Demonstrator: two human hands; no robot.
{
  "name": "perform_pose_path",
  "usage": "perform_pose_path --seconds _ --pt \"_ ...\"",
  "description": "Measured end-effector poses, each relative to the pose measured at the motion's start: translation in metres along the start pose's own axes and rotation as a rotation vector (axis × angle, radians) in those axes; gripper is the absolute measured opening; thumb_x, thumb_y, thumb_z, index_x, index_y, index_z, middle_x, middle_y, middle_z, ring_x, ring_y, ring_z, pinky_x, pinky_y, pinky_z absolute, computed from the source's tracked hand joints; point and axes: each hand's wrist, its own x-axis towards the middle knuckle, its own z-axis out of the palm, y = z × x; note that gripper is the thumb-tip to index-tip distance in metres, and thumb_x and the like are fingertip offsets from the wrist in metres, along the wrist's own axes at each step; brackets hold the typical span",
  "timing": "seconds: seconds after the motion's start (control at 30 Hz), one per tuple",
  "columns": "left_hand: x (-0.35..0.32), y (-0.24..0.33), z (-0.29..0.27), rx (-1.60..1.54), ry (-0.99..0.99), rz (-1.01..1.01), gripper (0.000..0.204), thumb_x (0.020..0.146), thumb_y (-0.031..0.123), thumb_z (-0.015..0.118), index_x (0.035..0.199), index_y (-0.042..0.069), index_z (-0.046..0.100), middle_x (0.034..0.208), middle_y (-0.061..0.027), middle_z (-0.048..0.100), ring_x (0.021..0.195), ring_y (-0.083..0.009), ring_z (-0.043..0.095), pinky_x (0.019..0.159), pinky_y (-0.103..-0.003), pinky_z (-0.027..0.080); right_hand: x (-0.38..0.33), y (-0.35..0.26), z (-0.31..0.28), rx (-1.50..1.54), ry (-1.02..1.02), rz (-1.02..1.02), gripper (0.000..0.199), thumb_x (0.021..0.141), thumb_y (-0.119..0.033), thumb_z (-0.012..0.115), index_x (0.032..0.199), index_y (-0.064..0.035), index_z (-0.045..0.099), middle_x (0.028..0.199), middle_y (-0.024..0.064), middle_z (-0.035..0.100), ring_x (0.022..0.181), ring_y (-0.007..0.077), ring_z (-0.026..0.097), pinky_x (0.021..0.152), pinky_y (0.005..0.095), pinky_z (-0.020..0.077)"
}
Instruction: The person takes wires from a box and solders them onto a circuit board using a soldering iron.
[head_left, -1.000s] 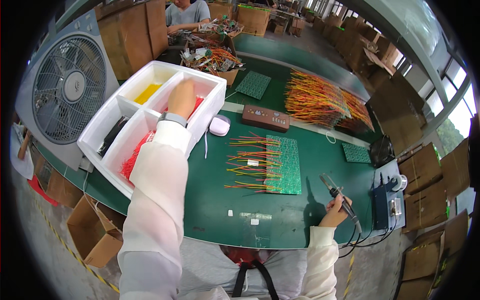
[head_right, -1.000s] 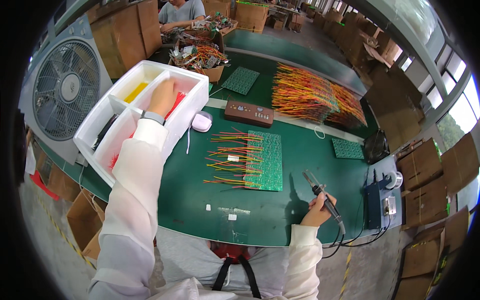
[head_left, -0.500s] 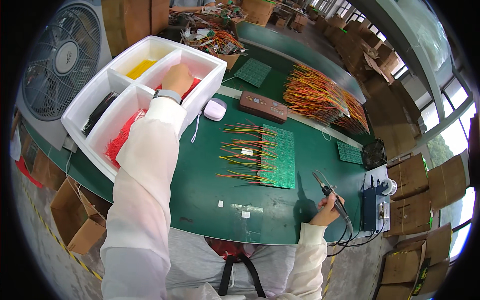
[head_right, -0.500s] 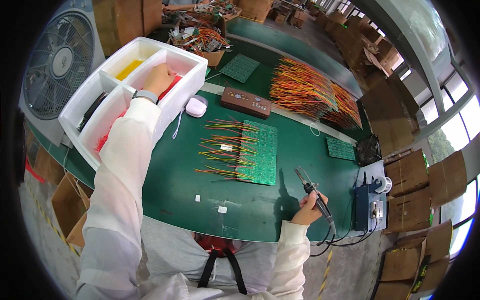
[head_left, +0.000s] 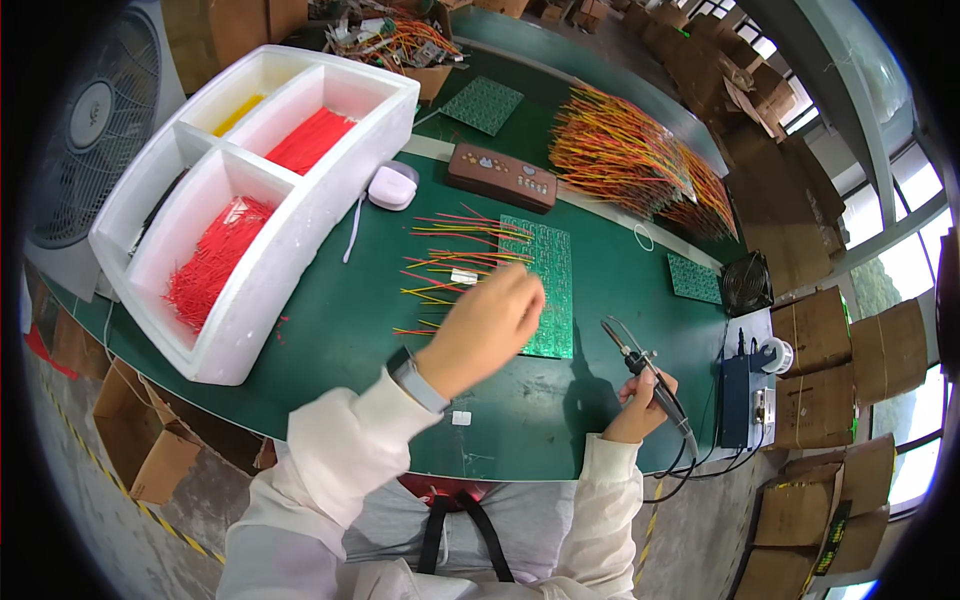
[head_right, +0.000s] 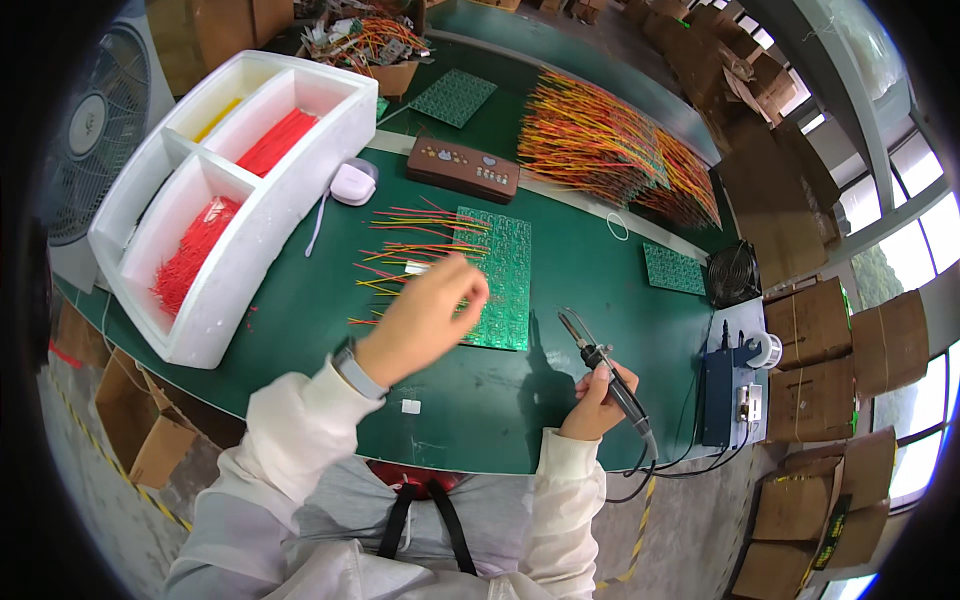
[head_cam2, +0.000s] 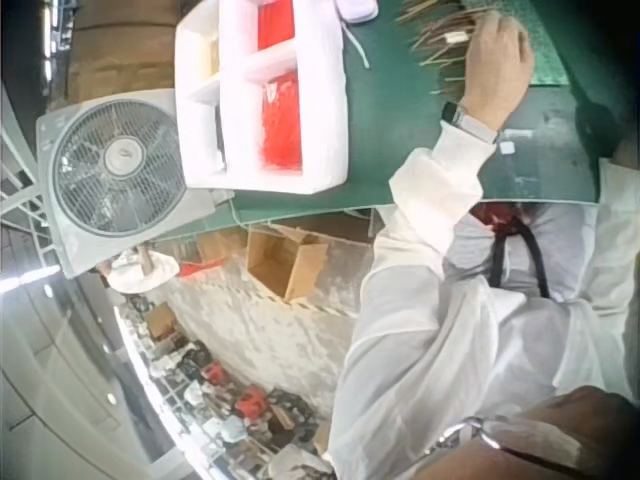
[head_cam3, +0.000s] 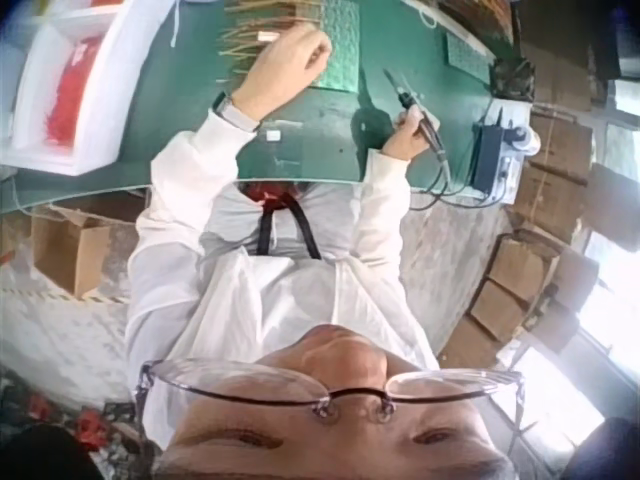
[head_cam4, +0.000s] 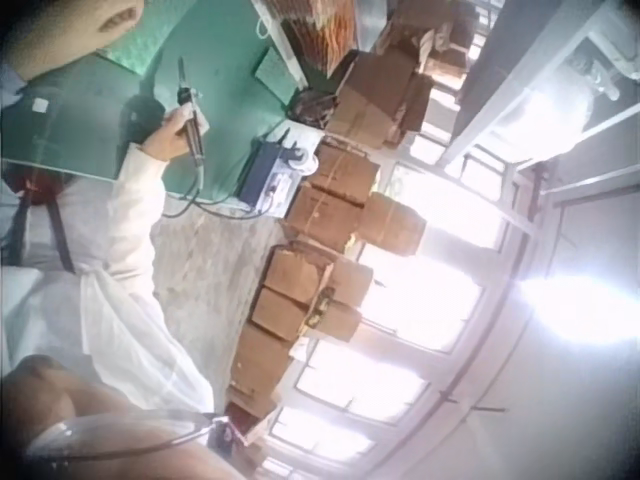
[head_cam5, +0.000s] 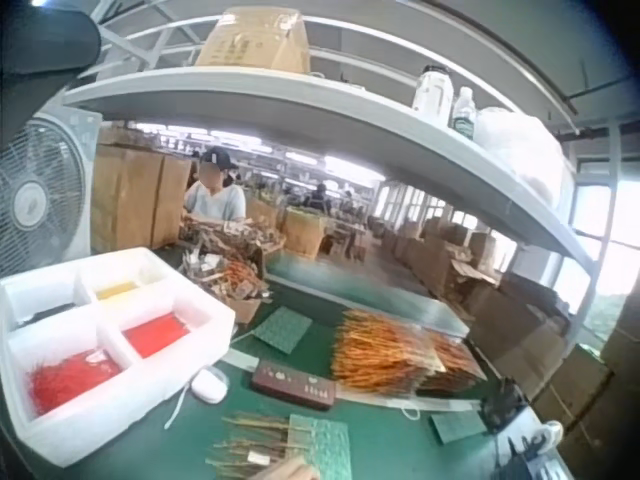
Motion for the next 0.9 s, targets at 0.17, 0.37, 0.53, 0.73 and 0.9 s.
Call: perform_pose_path --seconds 0.17,0.37,0.53,0.73,0.9 --pt "-0.016 -0.001 0.01 0.04 -0.09 0.015 0.01 0.065 0.0 0.058 0.072 0.001 0.05 0.071 -0.0067 0.048 0.068 -0.0222 0.048 0.061 -0.032 0.041 -0.004 0.002 -0.006 0.008 -0.079 -0.04 0.019 0.079 -0.018 0.052 0.085 -0.0015 0.045 0.059 0.0042 0.046 0.047 0.0082 0.041 0.044 0.0186 0.0339" --pt "-0.024 -0.008 0.002 0.012 -0.149 -0.129 0.007 0.064 0.003 0.063 0.069 0.004 0.059 0.07 -0.0048 0.049 0.067 -0.0196 0.049 0.059 -0.029 0.04 -0.011 0.002 -0.003 0.105 -0.119 -0.077 0.023 0.077 -0.019 0.055 0.085 -0.0011 0.041 0.065 0.0064 0.044 0.047 0.0098 0.042 0.043 0.0192 0.0357" --pt "-0.02 -0.003 0.001 0.05 -0.167 -0.123 0.011 0.062 0.0 0.065 0.07 0.004 0.058 0.069 -0.0036 0.048 0.065 -0.0183 0.049 0.057 -0.028 0.04 -0.014 -0.002 -0.002 0.133 -0.16 -0.033 0.03 0.075 -0.026 0.057 0.083 -0.0014 0.041 0.064 0.007 0.043 0.045 0.0102 0.043 0.042 0.0194 0.0367" --pt "-0.021 -0.009 0.008 0.068 -0.154 -0.127 0.014 0.058 -0.002 0.065 0.068 0.004 0.057 0.068 -0.003 0.048 0.062 -0.018 0.047 0.054 -0.028 0.039 -0.019 0.001 -0.004 0.04 -0.204 -0.063 0.037 0.075 -0.035 0.058 0.08 -0.0037 0.039 0.054 0.005 0.044 0.039 0.0089 0.042 0.043 0.019 0.0365" --pt "-0.018 -0.008 0.009 0.081 -0.156 -0.084 0.017 0.056 -0.003 0.067 0.068 0.005 0.057 0.067 -0.003 0.048 0.06 -0.0181 0.046 0.051 -0.028 0.037 -0.018 0.0 -0.005 -0.016 -0.209 -0.1 0.038 0.076 -0.036 0.057 0.079 -0.0036 0.038 0.046 0.0024 0.043 0.038 0.0094 0.043 0.042 0.0197 0.036"
